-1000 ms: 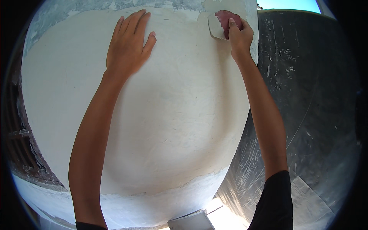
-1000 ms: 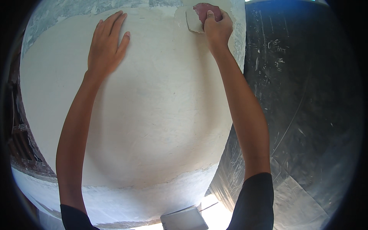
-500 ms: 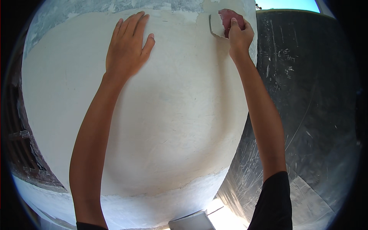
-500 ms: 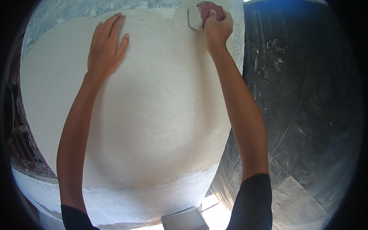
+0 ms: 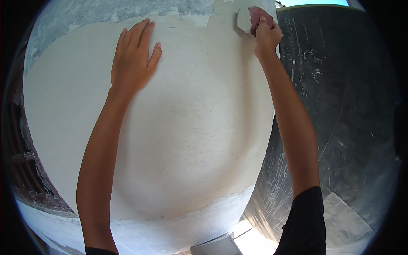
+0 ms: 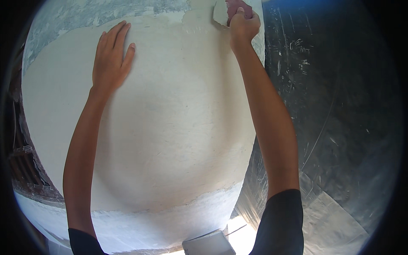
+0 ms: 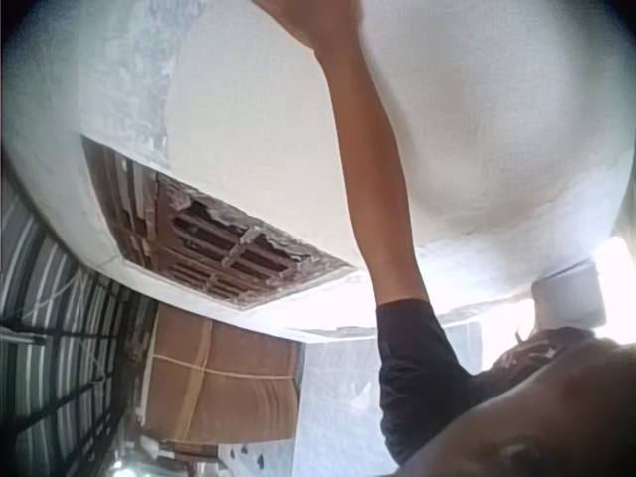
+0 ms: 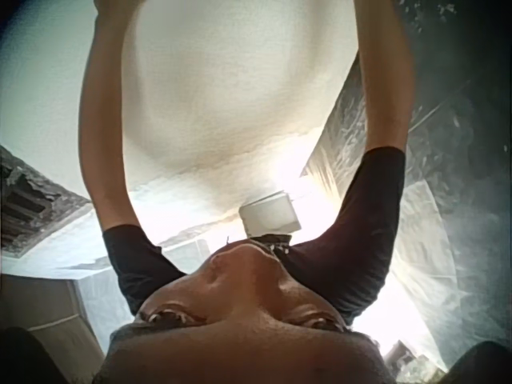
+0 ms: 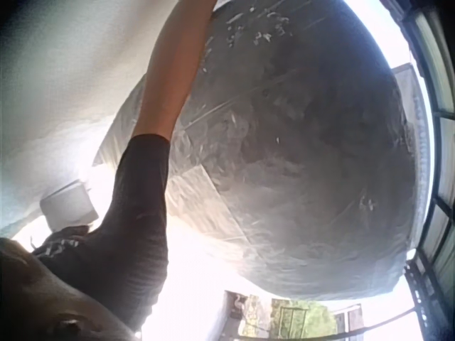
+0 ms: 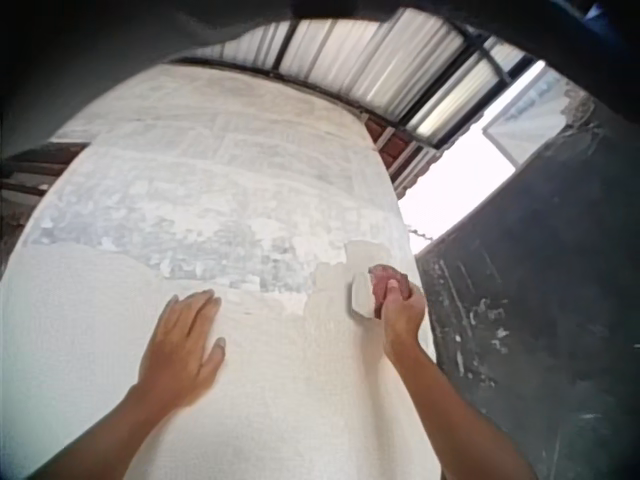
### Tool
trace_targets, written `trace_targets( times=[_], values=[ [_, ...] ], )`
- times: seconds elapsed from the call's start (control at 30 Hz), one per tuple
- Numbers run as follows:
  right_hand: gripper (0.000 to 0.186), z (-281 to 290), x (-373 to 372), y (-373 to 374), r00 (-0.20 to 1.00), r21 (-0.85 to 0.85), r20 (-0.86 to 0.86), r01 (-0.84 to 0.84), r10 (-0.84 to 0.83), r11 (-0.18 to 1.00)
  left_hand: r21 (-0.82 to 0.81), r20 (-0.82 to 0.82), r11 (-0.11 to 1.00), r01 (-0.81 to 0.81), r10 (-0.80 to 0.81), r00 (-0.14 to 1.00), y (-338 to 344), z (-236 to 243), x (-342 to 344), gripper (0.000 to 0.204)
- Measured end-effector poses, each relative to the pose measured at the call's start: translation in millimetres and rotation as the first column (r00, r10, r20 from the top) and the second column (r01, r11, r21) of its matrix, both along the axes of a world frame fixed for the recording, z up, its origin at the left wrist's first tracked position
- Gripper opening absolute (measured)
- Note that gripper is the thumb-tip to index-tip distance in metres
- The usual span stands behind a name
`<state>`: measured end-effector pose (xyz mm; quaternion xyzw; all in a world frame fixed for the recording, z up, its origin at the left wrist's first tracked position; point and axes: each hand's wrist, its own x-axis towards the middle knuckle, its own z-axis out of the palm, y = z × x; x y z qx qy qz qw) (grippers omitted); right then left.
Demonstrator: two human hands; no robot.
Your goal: The person applies wall putty to a wall using a putty scraper, smoothing the surface.
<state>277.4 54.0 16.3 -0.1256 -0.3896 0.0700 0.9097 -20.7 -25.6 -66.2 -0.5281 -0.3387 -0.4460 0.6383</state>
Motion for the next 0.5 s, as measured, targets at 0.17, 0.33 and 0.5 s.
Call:
trace_targets(
  times=[0.17, 0.33, 0.5],
  values=[
    [0.034, -20.9, -37.5, -6.8, 0.864, 0.154, 0.501, -0.036, -0.047, 0.987, -0.004, 0.007, 1.000, -0.011, 0.011, 1.000, -1.5, -0.3, -2.0, 0.046],
    [0.034, -15.8, 9.6, 29.7, 0.926, 0.060, 0.314, 0.203, -0.211, 0.977, -0.019, 0.002, 1.000, -0.014, 0.014, 1.000, -0.7, 0.4, 0.6, 0.046],
    [0.034, -13.3, 95.3, 57.6, 0.928, -0.188, 0.029, 0.371, -0.373, 0.909, -0.012, -0.002, 1.000, -0.012, 0.012, 1.000, -2.2, 1.2, 2.6, 0.046]
  ],
)
